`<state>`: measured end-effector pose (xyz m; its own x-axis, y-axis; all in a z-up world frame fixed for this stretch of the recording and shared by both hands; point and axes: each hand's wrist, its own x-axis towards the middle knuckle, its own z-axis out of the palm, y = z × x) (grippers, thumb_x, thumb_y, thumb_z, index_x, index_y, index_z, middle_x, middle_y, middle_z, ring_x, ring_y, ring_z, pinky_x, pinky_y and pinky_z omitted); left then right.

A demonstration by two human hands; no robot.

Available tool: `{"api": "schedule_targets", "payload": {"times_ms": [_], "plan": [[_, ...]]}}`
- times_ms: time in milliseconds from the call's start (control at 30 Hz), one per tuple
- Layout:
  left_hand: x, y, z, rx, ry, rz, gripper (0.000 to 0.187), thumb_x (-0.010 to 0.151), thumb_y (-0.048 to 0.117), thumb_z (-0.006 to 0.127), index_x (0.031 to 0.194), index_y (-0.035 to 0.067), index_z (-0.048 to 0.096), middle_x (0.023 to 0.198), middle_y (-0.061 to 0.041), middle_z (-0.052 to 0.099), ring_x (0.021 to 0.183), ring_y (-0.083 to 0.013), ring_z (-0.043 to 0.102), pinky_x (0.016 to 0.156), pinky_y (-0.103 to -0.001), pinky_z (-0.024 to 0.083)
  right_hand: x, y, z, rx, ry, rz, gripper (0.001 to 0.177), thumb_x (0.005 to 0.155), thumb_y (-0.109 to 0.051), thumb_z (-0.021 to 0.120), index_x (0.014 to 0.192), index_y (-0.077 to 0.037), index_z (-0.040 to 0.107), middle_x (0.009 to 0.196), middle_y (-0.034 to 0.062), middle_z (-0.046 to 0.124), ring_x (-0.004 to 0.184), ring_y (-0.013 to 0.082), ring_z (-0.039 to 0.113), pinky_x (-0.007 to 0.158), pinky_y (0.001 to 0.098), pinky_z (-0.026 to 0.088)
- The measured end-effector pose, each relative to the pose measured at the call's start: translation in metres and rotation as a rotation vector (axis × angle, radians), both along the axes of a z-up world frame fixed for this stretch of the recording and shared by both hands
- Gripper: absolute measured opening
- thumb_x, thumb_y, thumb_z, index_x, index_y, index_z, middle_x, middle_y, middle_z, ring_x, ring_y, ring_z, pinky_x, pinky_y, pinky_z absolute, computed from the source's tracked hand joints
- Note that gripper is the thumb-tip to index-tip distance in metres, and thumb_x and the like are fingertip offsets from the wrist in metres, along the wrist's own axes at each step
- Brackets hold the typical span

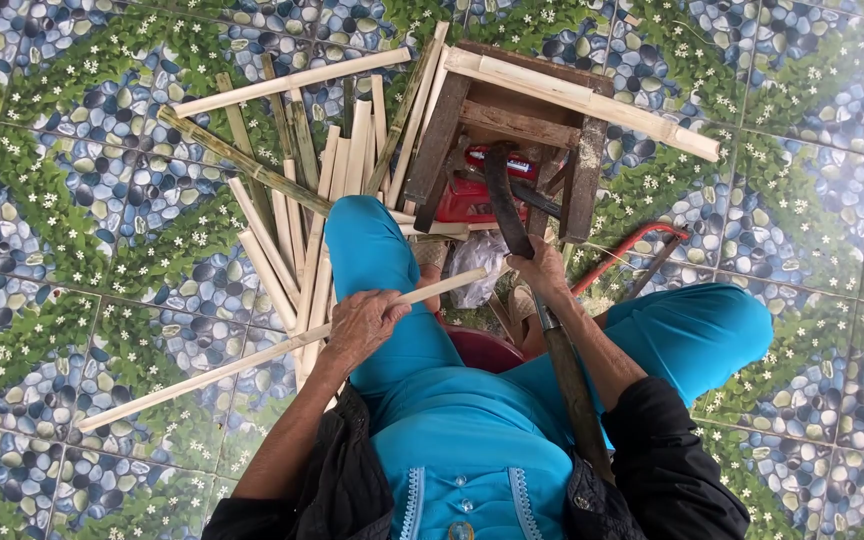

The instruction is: The person is using a machete to split and trim bamboo strips into thinner pieces while sitting on a small stool.

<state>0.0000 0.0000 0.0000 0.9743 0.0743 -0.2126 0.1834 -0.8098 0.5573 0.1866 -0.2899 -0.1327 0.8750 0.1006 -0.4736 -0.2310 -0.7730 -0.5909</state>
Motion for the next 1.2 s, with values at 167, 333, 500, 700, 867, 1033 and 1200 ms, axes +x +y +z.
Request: {"api": "schedule_targets", "payload": {"times_ms": [167,333,500,700,867,1033,1200], "plan": [[0.001,0.001,-0.009,0.028,-0.009,0.010,0.049,0.097,0.059,0.056,0.114,0.016,0.073,0.095,-0.011,0.075,0.092,-0.0368,0.074,0.076,-0.058,0.061,0.007,-0.003,-0.015,0.035,-0.014,-0.005,0.058,0.071,-0.041,0.081,0.123,-0.017,0.070,0.102,0.0229,0.072,0.104,0.0419,0.069,0.080,0.0512,0.056],[0.011,-0.003,-0.012,0.033,-0.034,-0.013,0.051,0.098,0.061,0.053,0.114,0.016,0.072,0.090,-0.009,0.074,0.086,-0.0340,0.074,0.074,-0.056,0.061,0.004,-0.002,0.002,0.028,0.004,0.066,0.075,0.070,-0.044,0.082,0.135,-0.012,0.064,0.113,0.0287,0.069,0.113,0.0459,0.064,0.089,0.0540,0.054],[0.038,-0.030,0.024,0.030,-0.135,0.025,0.053,0.101,0.053,0.052,0.117,0.006,0.070,0.083,-0.018,0.069,0.075,-0.0333,0.070,0.069,-0.055,0.061,0.009,-0.013,0.004,-0.005,0.053,0.136,0.079,0.075,-0.049,0.078,0.143,-0.014,0.056,0.120,0.0257,0.068,0.118,0.0426,0.063,0.097,0.0554,0.052],[0.078,-0.016,0.023,-0.125,-0.316,0.035,0.041,0.093,0.063,0.060,0.106,0.026,0.070,0.079,0.000,0.068,0.076,-0.0295,0.071,0.057,-0.046,0.059,0.004,-0.031,0.091,-0.415,-0.025,0.521,0.060,0.087,-0.043,0.061,0.138,-0.011,0.054,0.120,0.0192,0.064,0.121,0.0407,0.060,0.089,0.0579,0.055],[0.095,-0.029,0.041,-0.360,-0.473,0.226,0.036,0.103,0.047,0.056,0.100,0.014,0.067,0.068,-0.005,0.059,0.063,-0.0209,0.061,0.055,-0.035,0.052,0.027,-0.027,0.252,-0.229,-0.062,0.478,0.034,0.099,-0.031,0.061,0.128,-0.014,0.067,0.090,0.0190,0.073,0.094,0.0350,0.072,0.085,0.0473,0.061],[0.104,-0.046,0.059,-0.430,-0.555,0.458,0.034,0.106,0.033,0.056,0.091,0.005,0.064,0.063,-0.006,0.054,0.062,-0.0111,0.053,0.058,-0.026,0.044,0.109,-0.034,0.228,0.082,-0.672,0.381,0.013,0.104,-0.006,0.069,0.096,-0.009,0.078,0.062,0.0060,0.068,0.052,0.0211,0.065,0.056,0.0311,0.054],[0.099,-0.019,0.046,-0.245,-0.636,0.203,0.046,0.104,0.041,0.058,0.073,0.007,0.057,0.050,-0.014,0.044,0.044,-0.0211,0.040,0.038,-0.028,0.034,0.169,0.012,0.196,-0.192,-1.027,0.373,0.023,0.101,-0.004,0.068,0.122,-0.009,0.073,0.099,0.0106,0.067,0.097,0.0247,0.063,0.078,0.0396,0.056]]}}
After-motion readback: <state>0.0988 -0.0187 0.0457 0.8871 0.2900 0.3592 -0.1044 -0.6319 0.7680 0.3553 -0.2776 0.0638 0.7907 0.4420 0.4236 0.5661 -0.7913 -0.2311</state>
